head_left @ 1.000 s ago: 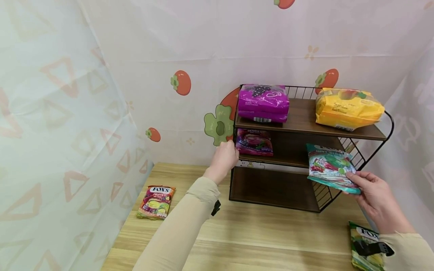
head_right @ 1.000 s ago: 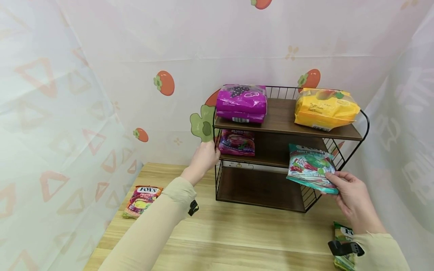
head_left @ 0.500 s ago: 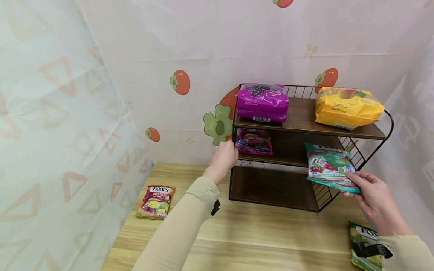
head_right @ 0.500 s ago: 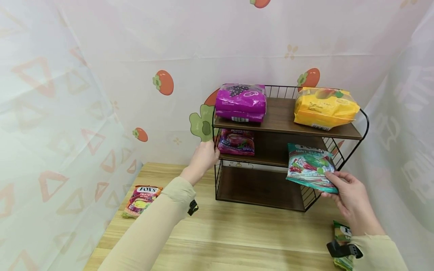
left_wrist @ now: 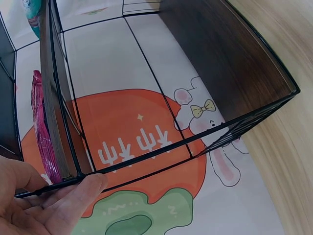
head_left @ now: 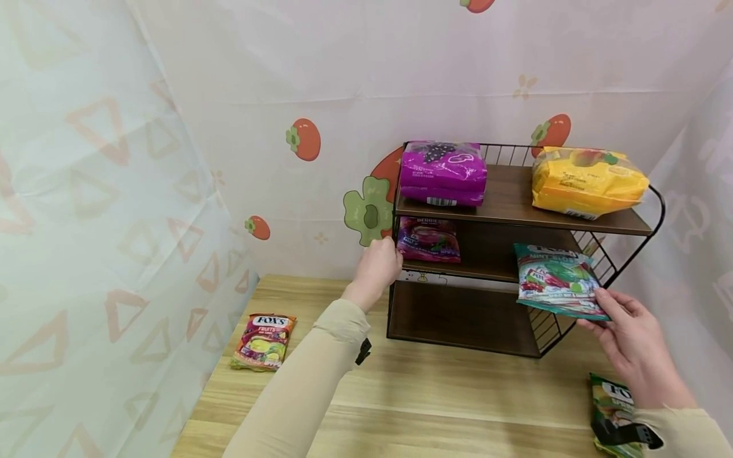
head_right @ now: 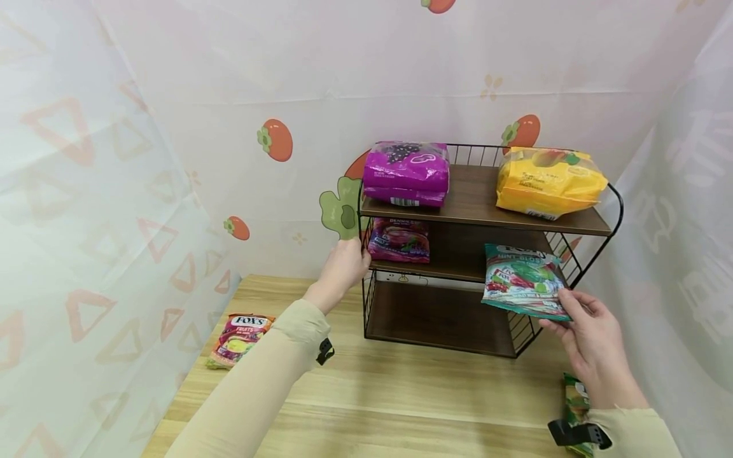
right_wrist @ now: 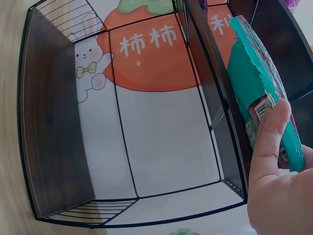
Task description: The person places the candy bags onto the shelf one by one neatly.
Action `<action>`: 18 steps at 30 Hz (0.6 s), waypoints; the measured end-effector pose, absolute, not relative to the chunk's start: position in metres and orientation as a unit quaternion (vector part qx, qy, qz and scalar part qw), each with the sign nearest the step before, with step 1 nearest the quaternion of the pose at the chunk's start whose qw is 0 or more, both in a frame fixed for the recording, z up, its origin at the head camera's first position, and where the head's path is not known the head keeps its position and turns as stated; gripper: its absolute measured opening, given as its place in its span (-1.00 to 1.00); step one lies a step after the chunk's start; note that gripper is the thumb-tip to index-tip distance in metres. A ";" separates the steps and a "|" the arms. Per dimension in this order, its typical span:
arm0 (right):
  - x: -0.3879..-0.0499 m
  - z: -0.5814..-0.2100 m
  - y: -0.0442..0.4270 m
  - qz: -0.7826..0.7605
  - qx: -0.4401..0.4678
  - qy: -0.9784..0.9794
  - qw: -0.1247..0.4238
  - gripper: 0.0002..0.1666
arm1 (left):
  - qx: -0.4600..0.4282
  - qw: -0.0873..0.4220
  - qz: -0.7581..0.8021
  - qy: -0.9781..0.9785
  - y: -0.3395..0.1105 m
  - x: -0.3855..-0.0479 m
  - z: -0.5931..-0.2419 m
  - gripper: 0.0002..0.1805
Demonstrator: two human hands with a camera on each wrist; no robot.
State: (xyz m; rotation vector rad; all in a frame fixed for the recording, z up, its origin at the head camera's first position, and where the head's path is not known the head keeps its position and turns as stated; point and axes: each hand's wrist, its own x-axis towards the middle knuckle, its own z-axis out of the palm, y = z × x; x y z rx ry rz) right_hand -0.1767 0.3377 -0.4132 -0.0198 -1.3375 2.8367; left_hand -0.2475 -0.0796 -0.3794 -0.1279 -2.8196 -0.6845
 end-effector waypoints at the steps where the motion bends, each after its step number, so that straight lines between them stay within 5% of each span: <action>1: -0.176 -0.414 0.338 0.908 -0.002 -0.418 0.006 -0.85 | -0.044 0.119 -0.234 -0.964 -0.080 -0.248 -0.379 -0.81; 18: -0.160 -0.424 0.324 0.906 0.089 -0.401 0.102 -0.60 | -0.054 0.124 -0.242 -0.961 -0.081 -0.246 -0.379 -0.81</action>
